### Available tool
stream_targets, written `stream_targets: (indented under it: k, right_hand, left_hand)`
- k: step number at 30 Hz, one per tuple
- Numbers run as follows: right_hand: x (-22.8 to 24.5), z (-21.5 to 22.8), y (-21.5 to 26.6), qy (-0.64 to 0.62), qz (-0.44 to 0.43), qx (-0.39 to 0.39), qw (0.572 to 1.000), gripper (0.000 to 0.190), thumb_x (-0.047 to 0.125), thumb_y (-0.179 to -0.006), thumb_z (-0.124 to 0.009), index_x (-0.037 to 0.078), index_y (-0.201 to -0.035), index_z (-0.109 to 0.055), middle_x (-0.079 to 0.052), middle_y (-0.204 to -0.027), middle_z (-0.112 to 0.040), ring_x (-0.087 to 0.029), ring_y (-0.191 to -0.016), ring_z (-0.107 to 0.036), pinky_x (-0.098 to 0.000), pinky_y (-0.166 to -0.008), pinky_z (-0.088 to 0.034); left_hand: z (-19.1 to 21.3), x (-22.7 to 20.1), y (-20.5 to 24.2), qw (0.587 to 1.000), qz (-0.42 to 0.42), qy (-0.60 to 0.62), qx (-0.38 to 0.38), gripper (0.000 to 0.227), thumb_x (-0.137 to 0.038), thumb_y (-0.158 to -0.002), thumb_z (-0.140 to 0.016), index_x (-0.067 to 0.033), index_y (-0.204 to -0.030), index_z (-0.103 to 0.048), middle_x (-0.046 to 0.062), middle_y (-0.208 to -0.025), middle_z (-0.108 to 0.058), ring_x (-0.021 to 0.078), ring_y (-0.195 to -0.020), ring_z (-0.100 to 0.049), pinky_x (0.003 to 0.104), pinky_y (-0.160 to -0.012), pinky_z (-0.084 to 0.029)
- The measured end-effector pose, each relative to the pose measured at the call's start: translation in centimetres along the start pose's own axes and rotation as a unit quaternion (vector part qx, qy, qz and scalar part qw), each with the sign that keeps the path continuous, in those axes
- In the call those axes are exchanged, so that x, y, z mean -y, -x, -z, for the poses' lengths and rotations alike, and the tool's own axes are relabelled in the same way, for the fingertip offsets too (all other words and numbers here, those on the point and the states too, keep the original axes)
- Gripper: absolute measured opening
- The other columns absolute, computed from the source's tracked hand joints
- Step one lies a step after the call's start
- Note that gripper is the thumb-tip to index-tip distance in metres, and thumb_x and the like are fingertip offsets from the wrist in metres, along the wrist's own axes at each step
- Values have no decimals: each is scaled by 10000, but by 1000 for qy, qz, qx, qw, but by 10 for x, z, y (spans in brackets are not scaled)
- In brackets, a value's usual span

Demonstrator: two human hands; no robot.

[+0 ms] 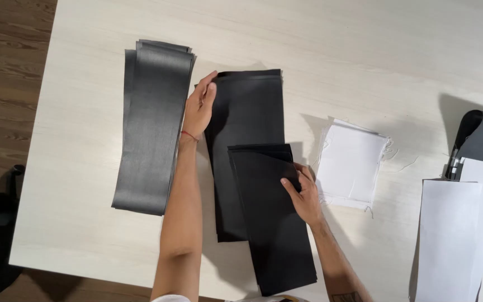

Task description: The person arranges black rectangular sheets on a white table, then uses a green ruler to measure their width and length. They repeatedly pick up, align, and measure the sheets, occasionally repositioning them on the table.

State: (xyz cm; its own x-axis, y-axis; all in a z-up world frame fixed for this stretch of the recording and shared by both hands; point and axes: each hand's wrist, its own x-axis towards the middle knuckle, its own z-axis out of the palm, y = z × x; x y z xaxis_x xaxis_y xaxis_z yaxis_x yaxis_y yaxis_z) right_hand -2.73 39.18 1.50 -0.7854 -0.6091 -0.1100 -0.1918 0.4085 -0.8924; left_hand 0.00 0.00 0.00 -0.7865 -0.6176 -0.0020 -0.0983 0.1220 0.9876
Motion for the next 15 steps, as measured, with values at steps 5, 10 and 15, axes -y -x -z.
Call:
stream_targets:
  k: [5,10,15]
  right_hand:
    - [-25,-3,8,-32,-38,-46,998,212,232,-1146,-829,21,-1125,-812,-85,-1130,-666,-228,-1100,-680,-367,-983,-592]
    - [-48,-9,15,-180,-115,-113,970,220,119,-1121,-842,19,-1310,-792,-75,-1024,-822,-162,-963,-796,-334,-840,-685]
    - [-3,3,3,-214,-97,-124,964,418,71,-1111,-823,-10,-1507,-721,-177,-1379,-846,-267,-1269,-800,-437,-1035,-671]
  left_hand:
    - [0,23,36,1000,15,-3,-18,688,-311,-1188,-766,-168,-1804,-494,301,-1692,-618,465,-1447,-689,508,-1185,-633]
    - [-9,34,99,998,56,24,-19,750,-196,-1101,-858,-162,-1780,-538,307,-1548,-736,460,-1360,-756,472,-1063,-694]
    - [-17,72,141,992,108,-47,-51,653,-402,-1069,-914,-132,-1625,-705,240,-1509,-776,396,-1348,-779,442,-1001,-720]
